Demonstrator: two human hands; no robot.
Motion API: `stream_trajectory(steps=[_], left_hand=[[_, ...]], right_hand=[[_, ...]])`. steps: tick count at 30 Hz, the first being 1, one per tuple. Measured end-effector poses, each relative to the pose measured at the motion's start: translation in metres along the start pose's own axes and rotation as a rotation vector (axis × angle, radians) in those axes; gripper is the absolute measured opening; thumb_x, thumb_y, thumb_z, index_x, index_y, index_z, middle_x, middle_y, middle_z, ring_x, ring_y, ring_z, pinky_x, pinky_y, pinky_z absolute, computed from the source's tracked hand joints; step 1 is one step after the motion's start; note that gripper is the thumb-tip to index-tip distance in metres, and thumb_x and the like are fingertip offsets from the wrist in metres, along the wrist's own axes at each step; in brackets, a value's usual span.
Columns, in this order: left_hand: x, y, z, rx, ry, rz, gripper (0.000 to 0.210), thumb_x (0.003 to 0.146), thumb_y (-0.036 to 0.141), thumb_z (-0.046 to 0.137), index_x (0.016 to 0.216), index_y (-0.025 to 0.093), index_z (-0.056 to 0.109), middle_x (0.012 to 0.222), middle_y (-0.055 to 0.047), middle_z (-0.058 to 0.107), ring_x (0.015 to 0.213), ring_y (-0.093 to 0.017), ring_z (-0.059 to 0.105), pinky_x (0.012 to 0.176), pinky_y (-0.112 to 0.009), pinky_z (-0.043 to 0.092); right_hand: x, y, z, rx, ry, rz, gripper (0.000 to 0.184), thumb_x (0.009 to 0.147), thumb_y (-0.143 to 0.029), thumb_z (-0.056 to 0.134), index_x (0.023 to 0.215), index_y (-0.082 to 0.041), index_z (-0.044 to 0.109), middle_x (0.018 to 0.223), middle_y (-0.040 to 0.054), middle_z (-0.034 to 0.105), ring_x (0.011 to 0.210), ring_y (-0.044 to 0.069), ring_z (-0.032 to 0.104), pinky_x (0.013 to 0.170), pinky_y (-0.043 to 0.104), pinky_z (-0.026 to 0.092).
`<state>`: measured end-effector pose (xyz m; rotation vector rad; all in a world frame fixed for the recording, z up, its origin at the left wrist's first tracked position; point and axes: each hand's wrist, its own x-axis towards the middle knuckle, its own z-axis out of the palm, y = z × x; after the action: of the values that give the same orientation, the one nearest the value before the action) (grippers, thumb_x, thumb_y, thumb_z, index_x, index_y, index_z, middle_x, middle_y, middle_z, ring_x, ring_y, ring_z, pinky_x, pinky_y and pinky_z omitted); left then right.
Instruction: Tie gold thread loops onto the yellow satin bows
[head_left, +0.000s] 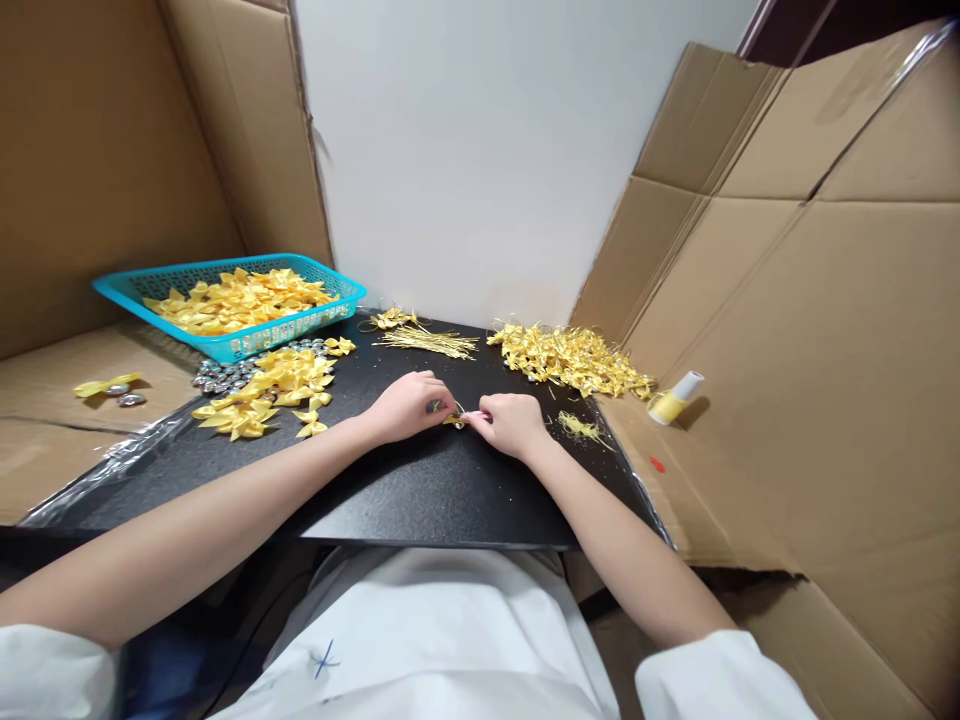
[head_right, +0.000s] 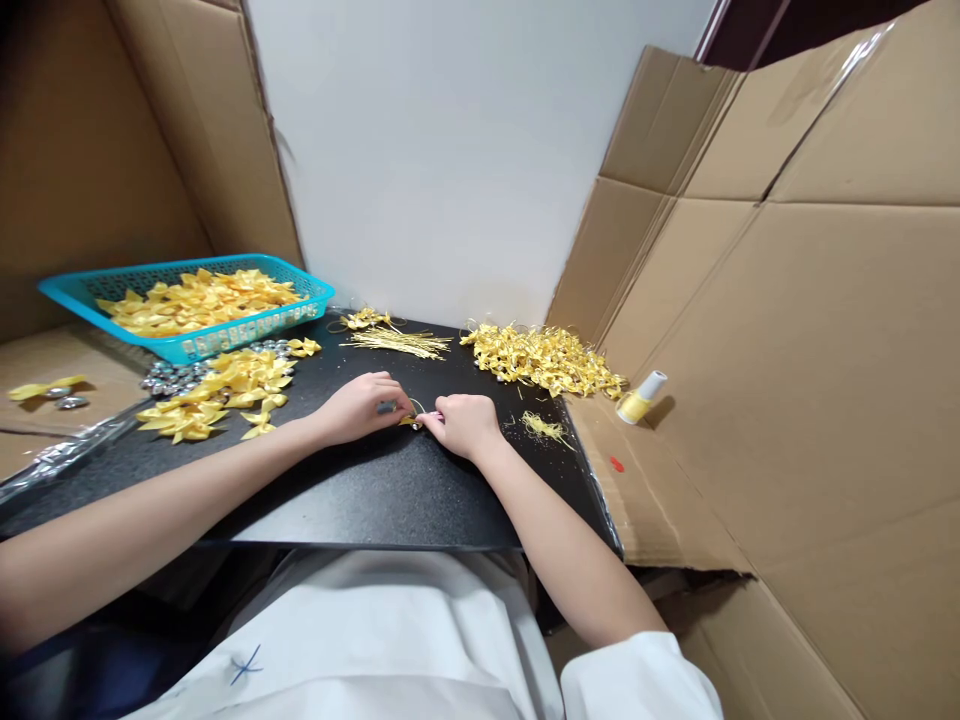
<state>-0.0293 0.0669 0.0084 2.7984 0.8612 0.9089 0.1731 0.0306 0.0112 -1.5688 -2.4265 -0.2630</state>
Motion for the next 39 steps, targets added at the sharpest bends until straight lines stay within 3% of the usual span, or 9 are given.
stream_trajectory(steps=[6,8,11,17,22,27,33,37,39], left_hand=[[-0.001,-0.018,-0.005,-0.446,0.285,-0.491,0.033,0.076,0.045,0.060,0.082,0.014,0.069,0.073,-0.003,0.069,0.063,-0.015,0.059,0.061,-0.025,0.044],[-0.003,-0.029,-0.008,-0.435,0.388,-0.630,0.033,0.073,0.044,0.060,0.082,0.014,0.068,0.077,-0.005,0.070,0.068,-0.017,0.061,0.066,-0.027,0.046],[-0.008,-0.039,-0.011,-0.203,0.358,-0.777,0.024,0.073,0.036,0.059,0.077,0.015,0.069,0.078,-0.005,0.071,0.071,-0.020,0.062,0.070,-0.029,0.046],[-0.011,-0.037,-0.011,0.195,0.203,-0.758,0.020,0.076,0.030,0.056,0.083,0.021,0.072,0.099,-0.008,0.068,0.095,-0.027,0.059,0.081,-0.035,0.044],[-0.011,-0.033,-0.008,0.152,0.069,-0.509,0.028,0.072,0.029,0.058,0.096,0.022,0.070,0.107,-0.007,0.061,0.103,-0.027,0.051,0.089,-0.040,0.040],[-0.010,-0.033,-0.002,-0.002,-0.115,-0.272,0.031,0.081,0.047,0.056,0.091,0.021,0.071,0.099,-0.006,0.065,0.094,-0.024,0.052,0.086,-0.038,0.037],[-0.007,-0.027,0.001,-0.101,-0.030,-0.135,0.031,0.087,0.044,0.052,0.078,0.018,0.068,0.084,-0.004,0.068,0.079,-0.017,0.055,0.078,-0.030,0.039],[-0.004,-0.012,0.001,-0.152,0.016,-0.116,0.027,0.088,0.039,0.054,0.078,0.018,0.069,0.077,-0.003,0.069,0.074,-0.015,0.057,0.073,-0.027,0.040],[-0.004,-0.005,0.000,-0.172,0.024,-0.099,0.024,0.087,0.037,0.056,0.079,0.018,0.069,0.076,-0.003,0.068,0.073,-0.015,0.057,0.069,-0.025,0.041]], right_hand=[[0.004,0.030,-0.016,0.321,0.148,0.184,0.051,0.089,-0.061,0.039,0.069,-0.020,0.062,0.062,0.0006,0.063,0.059,0.013,0.055,0.054,0.023,0.028],[-0.002,0.053,-0.027,0.444,0.278,0.284,0.053,0.088,-0.063,0.037,0.073,-0.019,0.063,0.061,0.0007,0.061,0.057,0.014,0.054,0.054,0.024,0.031],[-0.035,0.094,-0.042,0.510,0.401,0.381,0.050,0.083,-0.065,0.043,0.081,-0.019,0.064,0.072,0.0038,0.066,0.065,0.018,0.059,0.060,0.027,0.039],[-0.154,0.174,-0.040,0.257,0.392,0.639,0.054,0.072,-0.074,0.049,0.071,-0.021,0.061,0.077,0.0124,0.069,0.073,0.027,0.064,0.065,0.035,0.044],[-0.191,0.205,-0.022,0.117,0.355,0.570,0.067,0.071,-0.080,0.039,0.065,-0.019,0.067,0.074,0.0132,0.066,0.069,0.026,0.060,0.066,0.039,0.045],[-0.193,0.210,-0.011,-0.047,0.310,0.611,0.064,0.075,-0.075,0.041,0.070,-0.021,0.074,0.081,0.0134,0.068,0.076,0.029,0.059,0.066,0.040,0.043],[-0.188,0.205,-0.020,-0.151,0.262,0.665,0.048,0.076,-0.064,0.050,0.078,-0.023,0.075,0.090,0.0133,0.069,0.083,0.032,0.058,0.065,0.042,0.043],[-0.138,0.147,-0.040,0.052,0.441,0.454,0.038,0.081,-0.051,0.052,0.089,-0.019,0.070,0.094,0.0126,0.068,0.086,0.028,0.060,0.078,0.041,0.046],[-0.099,0.097,-0.044,0.215,0.369,0.273,0.028,0.084,-0.044,0.055,0.092,-0.021,0.068,0.095,0.0094,0.068,0.089,0.024,0.061,0.081,0.037,0.046]])
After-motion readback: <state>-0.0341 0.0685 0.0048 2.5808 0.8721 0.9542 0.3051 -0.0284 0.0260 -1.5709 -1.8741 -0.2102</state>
